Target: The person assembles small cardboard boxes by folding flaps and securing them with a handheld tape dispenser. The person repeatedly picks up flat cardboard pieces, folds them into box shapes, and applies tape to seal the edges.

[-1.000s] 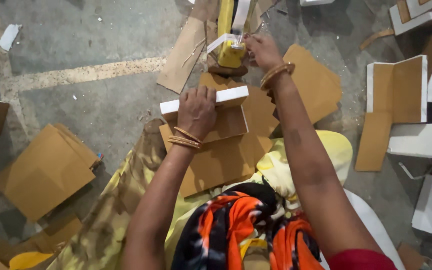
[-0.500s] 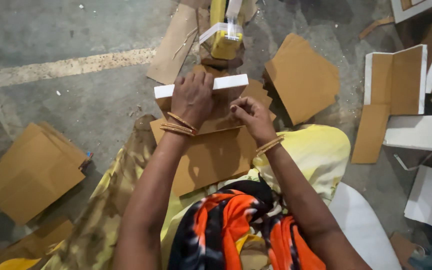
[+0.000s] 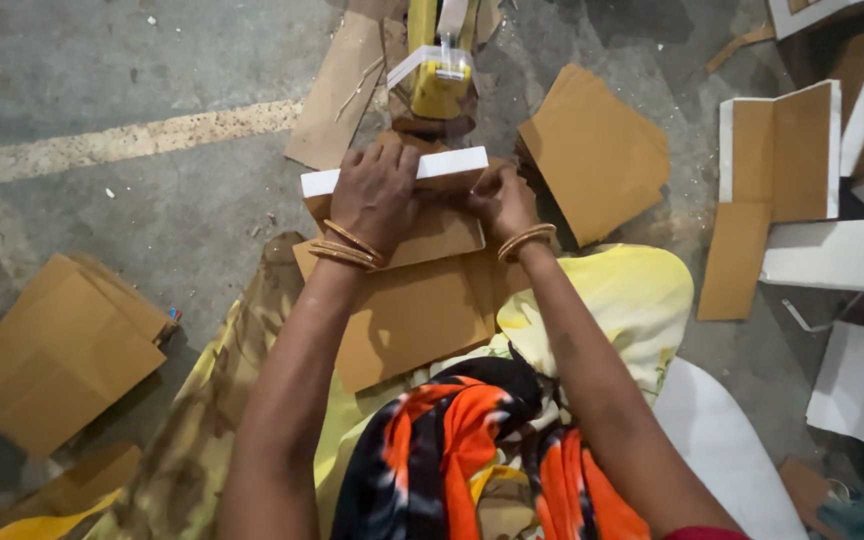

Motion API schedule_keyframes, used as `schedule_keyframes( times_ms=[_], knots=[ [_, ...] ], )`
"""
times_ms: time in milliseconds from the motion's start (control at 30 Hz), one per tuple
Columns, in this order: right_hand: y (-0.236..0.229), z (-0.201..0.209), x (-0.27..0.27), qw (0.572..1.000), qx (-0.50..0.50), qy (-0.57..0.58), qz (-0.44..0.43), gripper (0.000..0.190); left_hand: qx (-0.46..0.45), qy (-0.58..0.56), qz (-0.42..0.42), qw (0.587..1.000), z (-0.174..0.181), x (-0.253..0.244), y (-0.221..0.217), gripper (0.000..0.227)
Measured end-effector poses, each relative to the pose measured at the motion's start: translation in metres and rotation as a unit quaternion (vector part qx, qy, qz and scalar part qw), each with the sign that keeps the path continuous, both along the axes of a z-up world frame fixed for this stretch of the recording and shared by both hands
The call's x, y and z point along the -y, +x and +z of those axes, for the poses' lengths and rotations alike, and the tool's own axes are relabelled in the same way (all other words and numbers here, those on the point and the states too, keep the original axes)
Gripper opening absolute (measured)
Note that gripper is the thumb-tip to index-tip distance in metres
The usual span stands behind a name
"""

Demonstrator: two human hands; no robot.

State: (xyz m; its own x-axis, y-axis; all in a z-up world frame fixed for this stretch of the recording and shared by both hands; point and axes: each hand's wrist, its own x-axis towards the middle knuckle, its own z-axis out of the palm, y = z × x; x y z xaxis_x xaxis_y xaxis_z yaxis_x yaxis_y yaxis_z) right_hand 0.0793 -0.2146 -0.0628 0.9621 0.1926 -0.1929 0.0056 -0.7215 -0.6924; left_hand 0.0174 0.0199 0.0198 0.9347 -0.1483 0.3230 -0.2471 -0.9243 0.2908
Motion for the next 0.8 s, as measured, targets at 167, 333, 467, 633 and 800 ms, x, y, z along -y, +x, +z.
schedule_keyframes(
  times_ms=[167, 333, 467, 633, 800],
  knots=[
    [0.028, 0.01, 0.008, 0.989, -0.066, -0.06, 0.122, 0.051, 0.024, 0.014, 0.0, 1.0, -0.002, 0.0, -0.001, 0.028],
    [0.052, 0.05, 0.012, 0.934, -0.015, 0.313, 0.171, 0.065, -0.008, 0.024, 0.003, 1.0, -0.007, -0.001, 0.001, 0.025],
    [0.07, 0.064, -0.017, 0.931, -0.125, 0.332, 0.089, 0.066, -0.024, 0.014, 0.005, 1.0, -0.008, 0.0, 0.003, 0.025],
    [0.088, 0.05, -0.061, 0.895, -0.202, 0.398, 0.013, 0.081, -0.02, 0.005, 0.009, 1.0, -0.011, -0.003, 0.008, 0.022],
    [0.093, 0.022, -0.065, 0.895, -0.178, 0.409, 0.006, 0.092, -0.023, -0.024, 0.006, 0.999, -0.011, -0.005, 0.008, 0.021]
  ],
)
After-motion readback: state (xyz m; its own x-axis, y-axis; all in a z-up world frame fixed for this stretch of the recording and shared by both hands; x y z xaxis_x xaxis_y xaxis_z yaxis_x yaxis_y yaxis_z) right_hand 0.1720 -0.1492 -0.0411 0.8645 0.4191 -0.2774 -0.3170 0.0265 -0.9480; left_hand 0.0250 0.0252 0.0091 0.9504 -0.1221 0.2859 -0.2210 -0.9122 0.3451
